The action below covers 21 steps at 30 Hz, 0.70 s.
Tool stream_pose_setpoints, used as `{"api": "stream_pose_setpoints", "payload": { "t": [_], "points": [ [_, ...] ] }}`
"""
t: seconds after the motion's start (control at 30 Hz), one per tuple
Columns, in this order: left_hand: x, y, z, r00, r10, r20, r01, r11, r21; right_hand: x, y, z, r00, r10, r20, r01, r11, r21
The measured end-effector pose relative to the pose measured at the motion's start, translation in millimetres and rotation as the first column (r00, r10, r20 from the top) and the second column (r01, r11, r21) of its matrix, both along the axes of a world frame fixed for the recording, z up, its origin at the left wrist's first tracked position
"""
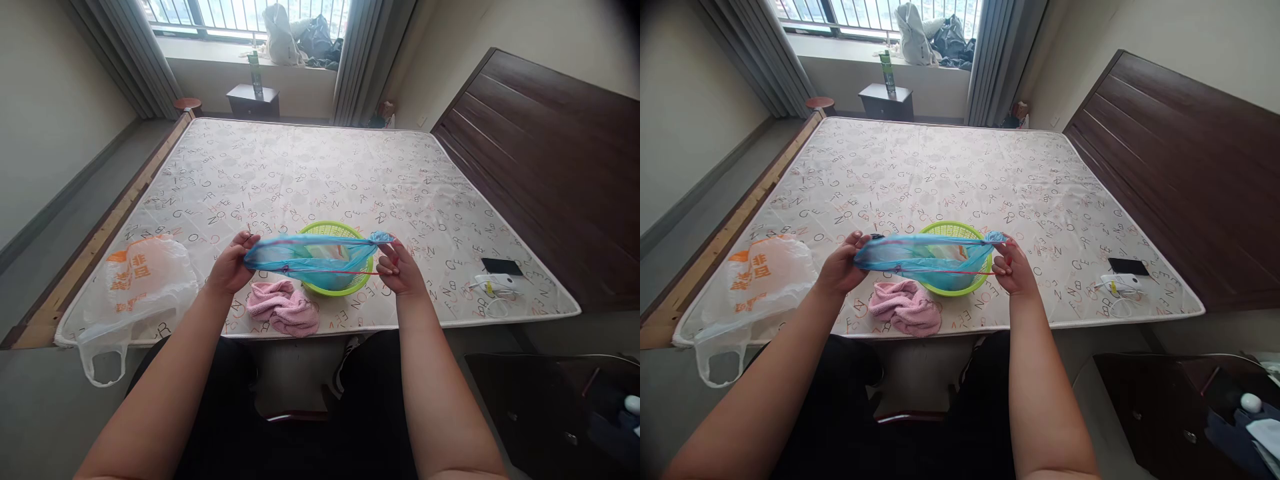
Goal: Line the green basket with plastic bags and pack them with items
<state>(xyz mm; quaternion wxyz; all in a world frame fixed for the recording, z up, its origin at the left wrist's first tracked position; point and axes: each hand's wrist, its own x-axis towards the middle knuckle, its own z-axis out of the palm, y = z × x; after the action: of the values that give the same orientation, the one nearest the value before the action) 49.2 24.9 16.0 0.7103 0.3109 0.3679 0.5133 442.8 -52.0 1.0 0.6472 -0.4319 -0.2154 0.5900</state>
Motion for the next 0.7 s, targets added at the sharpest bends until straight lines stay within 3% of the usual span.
{"api": "stream_pose_setpoints", "payload": {
  "t": [0.1, 0.2, 0.33, 0.43, 0.5, 0.57, 0.7],
  "points": [
    [0, 2, -0.5, 0.997, -0.031, -0.065, 0.031, 1.0, -0.006, 0, 0, -1, 1.0, -0.004, 0.0, 0.004, 1.0, 0.005],
    [2, 2, -5.4, 0.957, 0.002, -0.29, 0.029, 0.994, 0.101, -1, 1, 0, 1.0, -0.005, 0.012, 0.005, 1.0, -0.002],
    [8, -5, -13.9, 0.729, 0.13, -0.672, 0.144, 0.931, 0.337, -4, 1, 0, 1.0, 0.003, -0.004, -0.003, 1.0, -0.014],
    [15, -12, -18.0, 0.543, 0.248, -0.803, 0.277, 0.849, 0.45, -6, 2, -2, 1.0, 0.016, 0.007, -0.016, 1.0, -0.012],
    [21, -15, -20.3, 0.472, 0.293, -0.831, 0.314, 0.825, 0.469, -6, 2, -3, 1.0, 0.026, 0.005, -0.026, 1.0, -0.012],
    [25, -18, -22.8, 0.465, 0.301, -0.832, 0.307, 0.827, 0.471, -7, 2, -4, 0.999, 0.041, -0.001, -0.041, 0.999, -0.014],
    [30, -21, -26.1, 0.567, 0.333, -0.753, 0.181, 0.842, 0.509, -6, 2, -4, 0.999, 0.054, -0.001, -0.054, 0.998, -0.017]
  ]
}}
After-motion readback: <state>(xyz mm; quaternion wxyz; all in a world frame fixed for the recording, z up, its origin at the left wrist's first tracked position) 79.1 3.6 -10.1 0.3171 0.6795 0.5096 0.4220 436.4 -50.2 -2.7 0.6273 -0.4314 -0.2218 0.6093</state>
